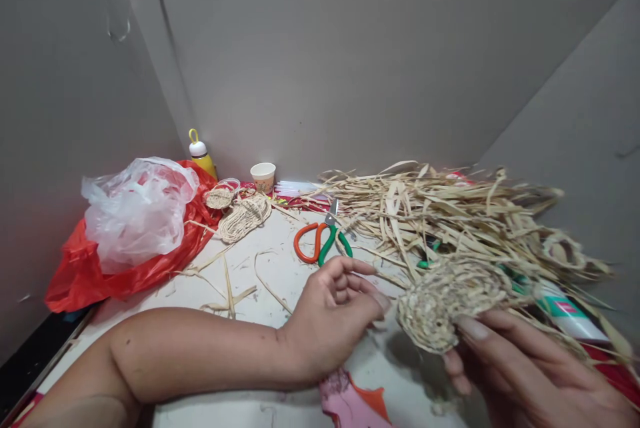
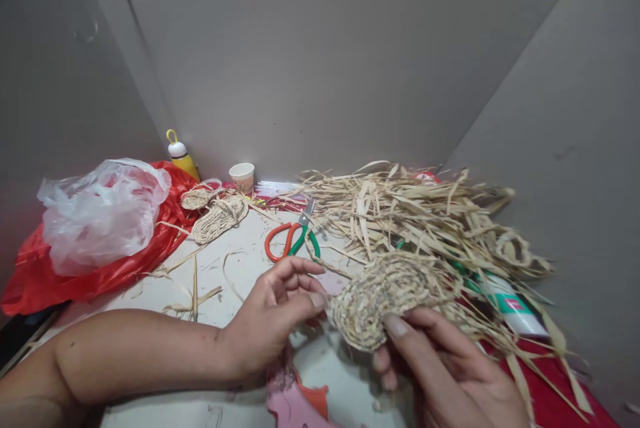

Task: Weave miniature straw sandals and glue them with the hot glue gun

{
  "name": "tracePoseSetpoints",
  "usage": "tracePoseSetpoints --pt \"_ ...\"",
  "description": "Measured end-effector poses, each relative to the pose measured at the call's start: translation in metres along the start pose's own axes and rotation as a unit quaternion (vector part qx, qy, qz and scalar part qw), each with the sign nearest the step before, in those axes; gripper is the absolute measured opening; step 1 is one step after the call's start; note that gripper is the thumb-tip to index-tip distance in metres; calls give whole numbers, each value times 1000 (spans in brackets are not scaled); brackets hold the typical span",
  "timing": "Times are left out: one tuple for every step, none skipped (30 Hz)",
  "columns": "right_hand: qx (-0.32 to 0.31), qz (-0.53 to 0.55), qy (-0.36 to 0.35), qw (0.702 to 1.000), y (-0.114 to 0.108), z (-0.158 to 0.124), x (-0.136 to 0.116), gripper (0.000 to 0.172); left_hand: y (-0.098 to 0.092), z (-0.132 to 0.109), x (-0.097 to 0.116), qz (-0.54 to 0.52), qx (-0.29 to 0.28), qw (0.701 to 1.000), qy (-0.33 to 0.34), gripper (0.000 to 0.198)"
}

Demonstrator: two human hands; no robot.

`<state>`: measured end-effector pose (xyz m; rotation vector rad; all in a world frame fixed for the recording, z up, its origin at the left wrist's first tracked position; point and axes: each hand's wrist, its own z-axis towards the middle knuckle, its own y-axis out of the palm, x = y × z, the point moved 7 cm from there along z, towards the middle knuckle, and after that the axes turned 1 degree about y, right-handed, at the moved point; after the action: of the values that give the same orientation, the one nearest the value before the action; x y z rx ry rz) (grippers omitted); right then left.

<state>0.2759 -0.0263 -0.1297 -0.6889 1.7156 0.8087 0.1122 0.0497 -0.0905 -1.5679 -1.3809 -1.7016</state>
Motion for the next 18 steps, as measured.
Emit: tracePoseSetpoints --pt "2 0 -6 1000 -1 0 -2 38 -1 1 1 -2 3 1000 1 21" --pt "-1 -3 -10 1000 0 -1 -4 36 -2 3 1 -2 5 1000 0 17" --pt "-8 -9 -14 1000 2 -3 -6 35 -5 5 3 1 15 1000 5 21" --pt "-16 -16 -19 1000 5 -6 -9 35 -7 7 5 13 27 999 14 27" --pt "-38 -25 -28 999 9 -9 -12 32 -10 9 7 26 39 999 20 32" --pt "-61 -38 -38 997 14 -12 -15 30 -12 11 10 36 49 998 29 37" --pt "-81 -51 -46 994 19 -15 -18 28 -13 12 13 45 47 997 30 40" --pt "-94 -60 -52 992 23 -18 -21 26 -12 14 15 58 39 997 34 41" --pt "-100 -66 -56 991 25 -21 -24 26 -11 14 18 74 29 996 38 40" --pt "-104 -69 -59 990 27 -23 -26 26 -10 14 21 84 17 996 40 36" --pt "-106 -70 -62 990 28 -24 -29 26 -8 14 23 90 5 995 40 32" --pt "-110 -71 -64 989 29 -25 -30 25 -6 13 25 95 -7 995 37 28" --pt "-116 -70 -67 988 30 -26 -31 25 -5 12 26 94 -18 995 33 25" --pt "-123 -70 -68 988 31 -27 -32 25 -3 11 26 92 -26 995 27 23" --pt "-130 -69 -69 987 31 -27 -32 24 -2 10 27 89 -32 995 21 22" --pt "-134 -68 -71 986 31 -26 -31 24 -2 10 28 85 -35 996 18 22" --pt "-138 -69 -72 985 31 -26 -31 24 -2 10 29 82 -36 996 16 22" --pt "-143 -71 -73 984 32 -26 -30 23 -2 10 29 79 -37 996 14 22"
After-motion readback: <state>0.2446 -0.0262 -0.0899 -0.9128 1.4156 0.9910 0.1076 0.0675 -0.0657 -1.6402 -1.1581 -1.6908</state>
